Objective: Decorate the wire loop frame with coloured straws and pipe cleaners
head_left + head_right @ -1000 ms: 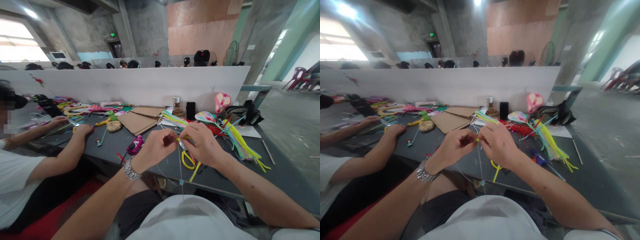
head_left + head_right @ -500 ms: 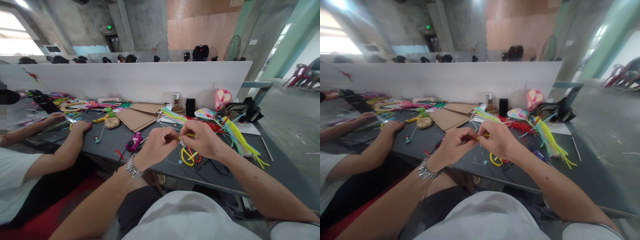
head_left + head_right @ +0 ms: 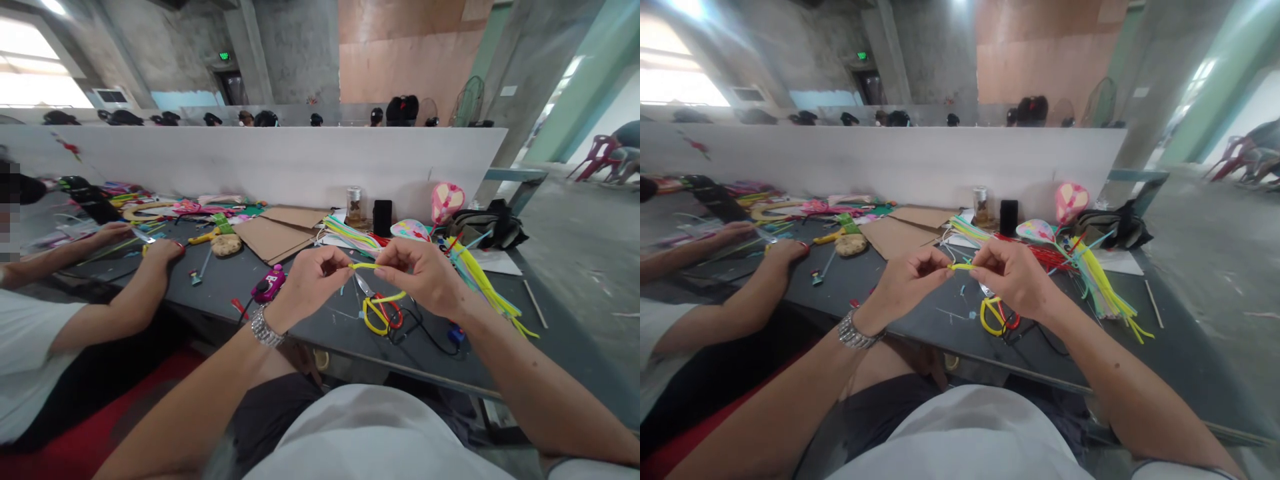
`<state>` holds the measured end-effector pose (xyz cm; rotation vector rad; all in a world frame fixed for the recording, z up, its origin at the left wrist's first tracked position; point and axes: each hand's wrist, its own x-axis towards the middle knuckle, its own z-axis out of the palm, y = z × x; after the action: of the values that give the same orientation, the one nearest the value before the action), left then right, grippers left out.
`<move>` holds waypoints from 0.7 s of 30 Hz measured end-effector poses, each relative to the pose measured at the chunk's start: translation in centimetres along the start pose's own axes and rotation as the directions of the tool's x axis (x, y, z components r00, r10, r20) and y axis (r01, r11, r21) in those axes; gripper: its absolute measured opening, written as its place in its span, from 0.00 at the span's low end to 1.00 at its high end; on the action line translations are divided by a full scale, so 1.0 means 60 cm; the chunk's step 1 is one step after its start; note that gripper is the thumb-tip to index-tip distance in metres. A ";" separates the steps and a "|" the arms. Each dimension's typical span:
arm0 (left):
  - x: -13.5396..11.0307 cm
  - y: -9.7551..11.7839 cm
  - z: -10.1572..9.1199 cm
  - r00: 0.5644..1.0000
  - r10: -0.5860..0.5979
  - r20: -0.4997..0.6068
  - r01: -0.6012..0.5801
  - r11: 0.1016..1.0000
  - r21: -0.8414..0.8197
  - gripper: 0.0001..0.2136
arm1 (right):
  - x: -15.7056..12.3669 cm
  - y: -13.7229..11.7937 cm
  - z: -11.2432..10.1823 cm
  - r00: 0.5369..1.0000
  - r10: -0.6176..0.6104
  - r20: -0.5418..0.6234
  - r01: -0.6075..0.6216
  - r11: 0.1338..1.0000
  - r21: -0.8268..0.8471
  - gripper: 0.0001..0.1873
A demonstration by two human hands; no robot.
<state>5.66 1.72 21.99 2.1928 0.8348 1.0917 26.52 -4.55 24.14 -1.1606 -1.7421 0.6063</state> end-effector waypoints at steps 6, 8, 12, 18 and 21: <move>0.001 -0.010 0.000 0.975 0.167 -0.147 -0.137 0.971 0.197 0.02 | -0.034 -0.019 0.001 0.998 0.065 0.004 -0.065 0.996 -0.057 0.10; -0.001 -0.013 0.002 0.955 0.231 -0.186 -0.181 0.951 0.252 0.03 | -0.052 -0.020 0.013 1.000 -0.002 -0.018 0.000 0.990 -0.140 0.09; -0.009 -0.014 0.005 0.920 0.315 -0.235 -0.236 0.921 0.309 0.05 | -0.087 -0.011 0.055 0.955 -0.291 -0.054 0.246 0.884 -0.398 0.07; -0.021 -0.014 0.017 0.896 0.288 -0.340 -0.204 0.943 0.262 0.06 | -0.108 0.016 0.111 0.892 -0.435 -0.121 0.334 0.816 -0.471 0.08; -0.022 -0.018 0.020 0.899 0.206 -0.386 -0.154 0.975 0.163 0.05 | -0.105 0.024 0.113 0.929 -0.314 -0.198 0.228 0.903 -0.363 0.05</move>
<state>5.74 1.20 19.95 2.2184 0.9048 1.6627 21.90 -8.98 17.30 -1.1336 -1.7829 -0.0150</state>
